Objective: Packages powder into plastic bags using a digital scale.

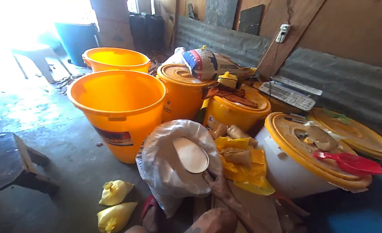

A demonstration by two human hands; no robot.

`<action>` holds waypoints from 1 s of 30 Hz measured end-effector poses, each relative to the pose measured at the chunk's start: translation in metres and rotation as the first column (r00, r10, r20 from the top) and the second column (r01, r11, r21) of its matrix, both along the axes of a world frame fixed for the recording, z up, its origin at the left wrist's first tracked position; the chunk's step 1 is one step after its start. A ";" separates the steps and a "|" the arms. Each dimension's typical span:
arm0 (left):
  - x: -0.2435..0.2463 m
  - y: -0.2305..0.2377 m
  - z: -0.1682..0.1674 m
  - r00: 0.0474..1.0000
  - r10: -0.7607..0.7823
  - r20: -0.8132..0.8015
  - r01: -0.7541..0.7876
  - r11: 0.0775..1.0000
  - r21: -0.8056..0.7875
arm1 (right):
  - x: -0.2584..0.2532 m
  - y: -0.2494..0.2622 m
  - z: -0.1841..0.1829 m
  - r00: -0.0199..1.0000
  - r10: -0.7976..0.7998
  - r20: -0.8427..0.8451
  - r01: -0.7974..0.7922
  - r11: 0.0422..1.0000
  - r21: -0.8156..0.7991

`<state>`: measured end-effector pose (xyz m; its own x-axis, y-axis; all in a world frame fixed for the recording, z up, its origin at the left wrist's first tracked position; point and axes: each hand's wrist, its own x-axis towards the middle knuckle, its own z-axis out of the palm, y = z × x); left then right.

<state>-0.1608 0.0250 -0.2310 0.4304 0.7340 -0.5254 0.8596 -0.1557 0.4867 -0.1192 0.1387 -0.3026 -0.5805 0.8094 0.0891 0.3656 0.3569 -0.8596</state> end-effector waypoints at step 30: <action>0.011 0.050 0.040 0.998 0.055 -0.030 -0.043 0.950 0.310 | 0.325 -0.137 0.079 0.979 -0.156 0.134 0.149 0.987 0.061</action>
<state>-0.1497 0.0748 -0.1913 0.3742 0.8825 -0.2848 0.8867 -0.2505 0.3887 0.2061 0.0019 -0.2236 -0.4602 0.8858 0.0604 0.5326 0.3298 -0.7795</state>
